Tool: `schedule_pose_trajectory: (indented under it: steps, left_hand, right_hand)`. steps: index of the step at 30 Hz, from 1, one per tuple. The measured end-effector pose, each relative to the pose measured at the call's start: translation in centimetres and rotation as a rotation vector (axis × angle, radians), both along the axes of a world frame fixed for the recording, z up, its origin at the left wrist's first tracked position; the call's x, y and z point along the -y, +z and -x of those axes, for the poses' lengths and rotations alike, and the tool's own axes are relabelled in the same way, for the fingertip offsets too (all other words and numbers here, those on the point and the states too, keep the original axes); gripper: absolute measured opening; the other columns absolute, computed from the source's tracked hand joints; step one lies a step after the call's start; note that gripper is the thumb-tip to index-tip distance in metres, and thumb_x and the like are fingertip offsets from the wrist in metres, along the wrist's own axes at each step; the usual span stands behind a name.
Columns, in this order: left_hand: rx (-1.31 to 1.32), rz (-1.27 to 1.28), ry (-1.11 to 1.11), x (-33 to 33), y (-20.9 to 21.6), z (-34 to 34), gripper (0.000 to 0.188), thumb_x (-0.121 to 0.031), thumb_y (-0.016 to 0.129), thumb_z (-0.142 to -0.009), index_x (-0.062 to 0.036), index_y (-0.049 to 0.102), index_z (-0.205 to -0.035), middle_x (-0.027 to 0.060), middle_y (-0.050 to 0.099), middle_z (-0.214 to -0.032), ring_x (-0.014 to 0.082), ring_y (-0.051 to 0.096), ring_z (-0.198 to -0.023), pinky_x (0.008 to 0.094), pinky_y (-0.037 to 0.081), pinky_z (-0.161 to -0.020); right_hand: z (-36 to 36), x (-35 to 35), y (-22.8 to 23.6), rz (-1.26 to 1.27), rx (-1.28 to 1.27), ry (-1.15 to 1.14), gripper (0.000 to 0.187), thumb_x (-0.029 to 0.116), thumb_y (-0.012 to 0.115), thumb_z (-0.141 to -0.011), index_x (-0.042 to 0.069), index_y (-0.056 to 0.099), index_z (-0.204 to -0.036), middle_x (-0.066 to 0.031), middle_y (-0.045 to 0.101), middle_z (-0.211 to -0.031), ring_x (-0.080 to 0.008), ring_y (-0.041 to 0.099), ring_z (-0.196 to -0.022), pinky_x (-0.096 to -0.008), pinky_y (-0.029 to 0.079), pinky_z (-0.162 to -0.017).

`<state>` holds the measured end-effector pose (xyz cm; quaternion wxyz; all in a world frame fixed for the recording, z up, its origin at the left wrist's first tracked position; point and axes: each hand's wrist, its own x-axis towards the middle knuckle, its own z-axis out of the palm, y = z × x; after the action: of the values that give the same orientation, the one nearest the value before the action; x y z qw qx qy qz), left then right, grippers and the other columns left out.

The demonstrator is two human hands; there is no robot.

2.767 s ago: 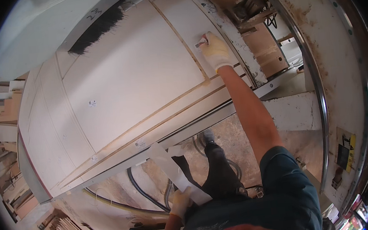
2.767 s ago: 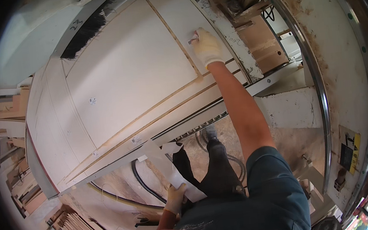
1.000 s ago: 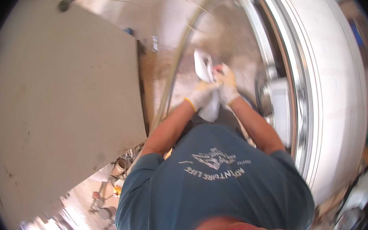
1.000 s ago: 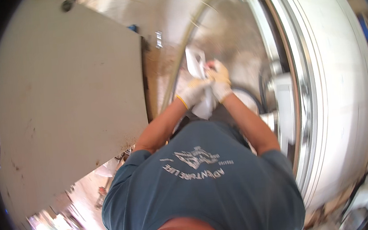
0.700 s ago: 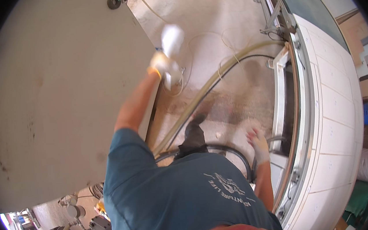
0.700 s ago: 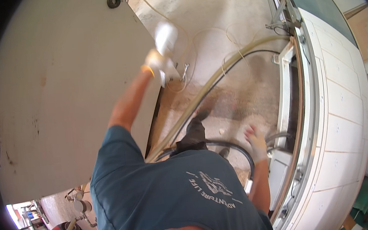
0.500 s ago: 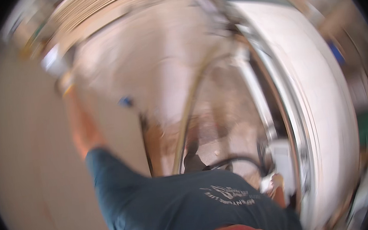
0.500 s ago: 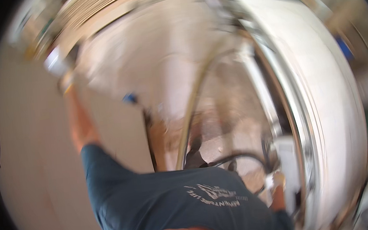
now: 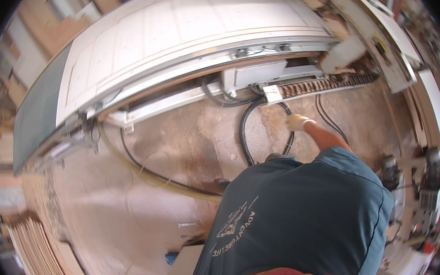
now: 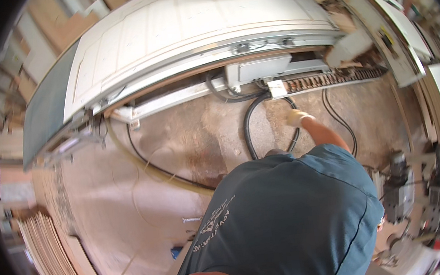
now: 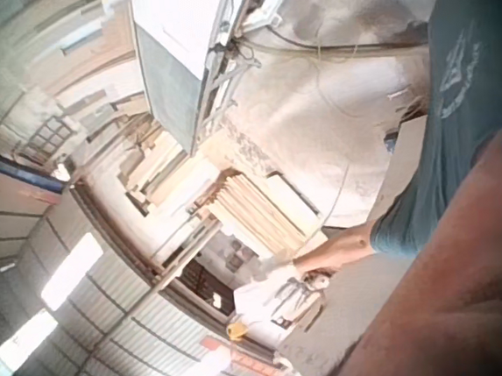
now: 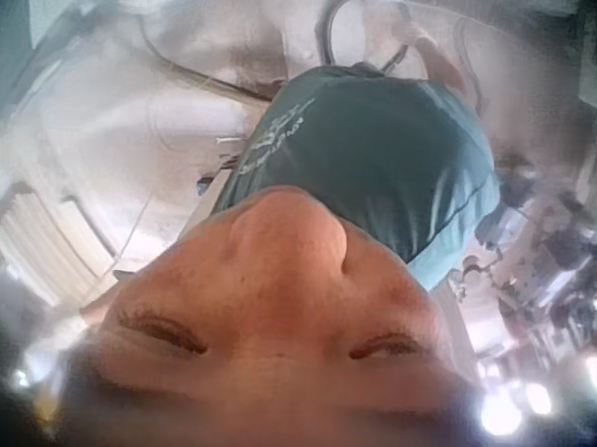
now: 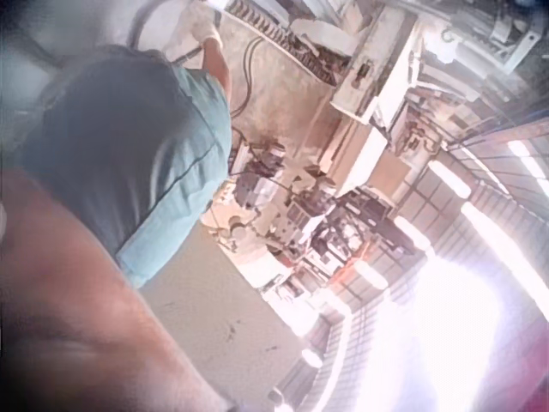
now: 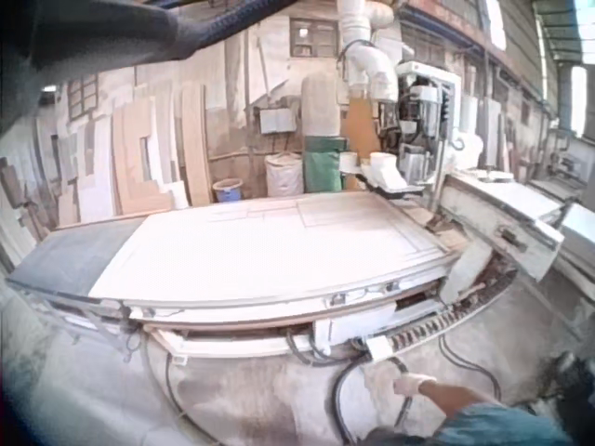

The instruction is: The person wipes a large white panel on a CNC machine bed with a cloth, then applies small adhesive labels to the panel surface. They use a yellow air blow gun to clear dust from the machine bed and rails, then operate the machine's control panel. Finally, they remove a long white strip from the panel and place it on a wooden board on the floor.

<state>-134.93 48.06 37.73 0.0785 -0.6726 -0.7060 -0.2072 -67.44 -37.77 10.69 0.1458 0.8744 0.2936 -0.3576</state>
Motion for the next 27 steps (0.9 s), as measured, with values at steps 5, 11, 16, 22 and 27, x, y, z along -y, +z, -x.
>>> schedule_pose_trajectory:
  steps: [5,11,16,22,27]
  left_hand:
    - [0.641,0.441,-0.768,16.0,-2.4,-26.0,0.02,-0.03,0.07,-0.095,-0.0096,0.071,-0.096,0.001,0.062,-0.076,0.014,0.059,-0.066,0.0342,0.052,-0.06]
    - [0.423,2.215,-0.989,61.4,-15.9,-53.1,0.011,-0.017,0.075,-0.091,-0.0101,0.071,-0.098,-0.0041,0.06,-0.073,0.0107,0.056,-0.059,0.0274,0.049,-0.056]
    - [-0.02,2.555,-1.287,88.3,-18.1,-58.5,0.014,-0.018,0.077,-0.092,-0.0086,0.072,-0.1,-0.0025,0.067,-0.084,0.0107,0.062,-0.072,0.0287,0.053,-0.068]
    - [-0.707,2.106,-1.817,100.1,-19.9,-63.9,0.025,-0.027,0.081,-0.086,-0.0056,0.075,-0.099,0.0009,0.071,-0.083,0.0132,0.066,-0.075,0.0319,0.054,-0.067]
    - [-0.663,2.308,-1.404,97.7,-19.3,-68.6,0.023,-0.021,0.076,-0.091,-0.0036,0.074,-0.105,0.0039,0.072,-0.088,0.0173,0.069,-0.077,0.0353,0.057,-0.073]
  right_hand:
    - [4.7,-8.5,3.9,-1.052,-0.228,-0.58,0.049,0.039,0.061,-0.099,0.01,0.062,-0.138,-0.0113,0.072,-0.123,-0.0275,0.067,-0.115,-0.0386,0.05,-0.1]
    - [6.1,-0.9,6.2,-1.99,-0.535,-1.601,0.052,0.041,0.065,-0.101,0.004,0.055,-0.137,-0.0163,0.066,-0.133,-0.0294,0.061,-0.126,-0.0432,0.049,-0.106]
    - [7.9,22.4,3.4,-2.565,-0.712,-1.971,0.04,0.044,0.056,-0.103,0.007,0.063,-0.118,-0.0192,0.071,-0.113,-0.0363,0.068,-0.101,-0.0503,0.056,-0.094]
    - [6.6,46.7,5.1,-2.182,0.234,-1.962,0.029,0.041,0.062,-0.103,0.013,0.058,-0.102,-0.0043,0.06,-0.073,-0.0189,0.062,-0.06,-0.0409,0.057,-0.058]
    - [2.4,67.7,11.2,-1.838,0.515,-1.937,0.03,0.038,0.064,-0.101,0.01,0.056,-0.094,-0.0066,0.059,-0.066,-0.0198,0.059,-0.052,-0.0385,0.053,-0.05]
